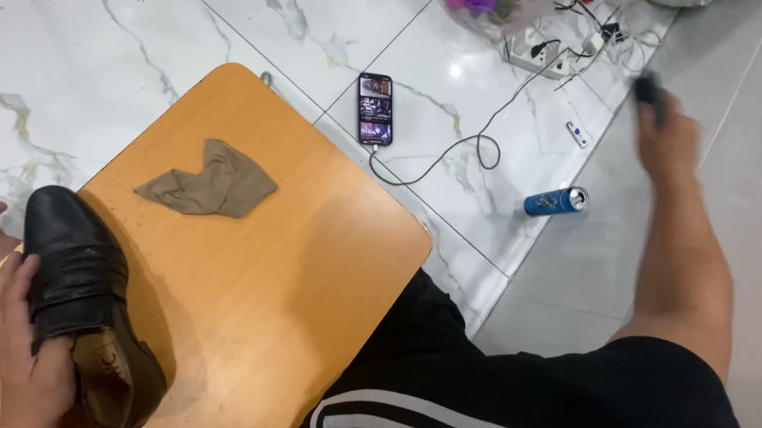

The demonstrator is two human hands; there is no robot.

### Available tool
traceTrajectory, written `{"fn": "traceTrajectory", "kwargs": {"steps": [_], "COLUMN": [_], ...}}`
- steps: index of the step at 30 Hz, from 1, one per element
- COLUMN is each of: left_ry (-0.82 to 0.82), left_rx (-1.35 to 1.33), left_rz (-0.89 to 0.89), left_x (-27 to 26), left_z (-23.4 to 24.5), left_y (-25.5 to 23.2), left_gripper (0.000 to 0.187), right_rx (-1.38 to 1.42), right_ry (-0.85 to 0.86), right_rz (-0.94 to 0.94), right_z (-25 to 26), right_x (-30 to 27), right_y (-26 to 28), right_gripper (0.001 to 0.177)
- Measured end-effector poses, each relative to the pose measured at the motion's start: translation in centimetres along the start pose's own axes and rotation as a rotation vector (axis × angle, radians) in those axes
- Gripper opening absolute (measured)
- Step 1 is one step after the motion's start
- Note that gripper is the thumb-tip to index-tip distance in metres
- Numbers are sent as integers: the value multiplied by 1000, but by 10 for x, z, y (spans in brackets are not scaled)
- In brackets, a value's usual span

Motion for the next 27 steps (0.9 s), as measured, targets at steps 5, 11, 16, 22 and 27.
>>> {"fn": "traceTrajectory", "kwargs": {"steps": [5, 11, 16, 22, 27], "left_ry": [67, 2, -104, -119, -94], "left_rx": [16, -83, -153, -84, -61], "left_rz": [14, 163, 188, 36, 68], "left_x": [1, 5, 2, -14, -13], "left_z": [-2, -2, -2, 6, 6], "left_y": [6, -2, -13, 9, 6], "left_gripper": [52, 45, 51, 54, 54], "right_rx": [389, 712, 937, 1103, 917], "right_ry": [229, 504, 423, 338, 647], "right_rz": [272, 1201, 1190, 1101, 989], "right_z": [-5, 39, -2, 3, -17], "right_x": [5, -102, -192, -222, -221], "right_y": [172, 372, 457, 472, 483], "right_gripper": [36, 44, 50, 39, 44]}}
Point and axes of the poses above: each hand's wrist, its own x-axis towards the middle knuckle, its own z-axis out of the back of the hand, y = z × x, the point moved 2 cm from there along x, towards the middle knuckle, and after that the axes turned 9 degrees about -z, right-handed, at the moved point
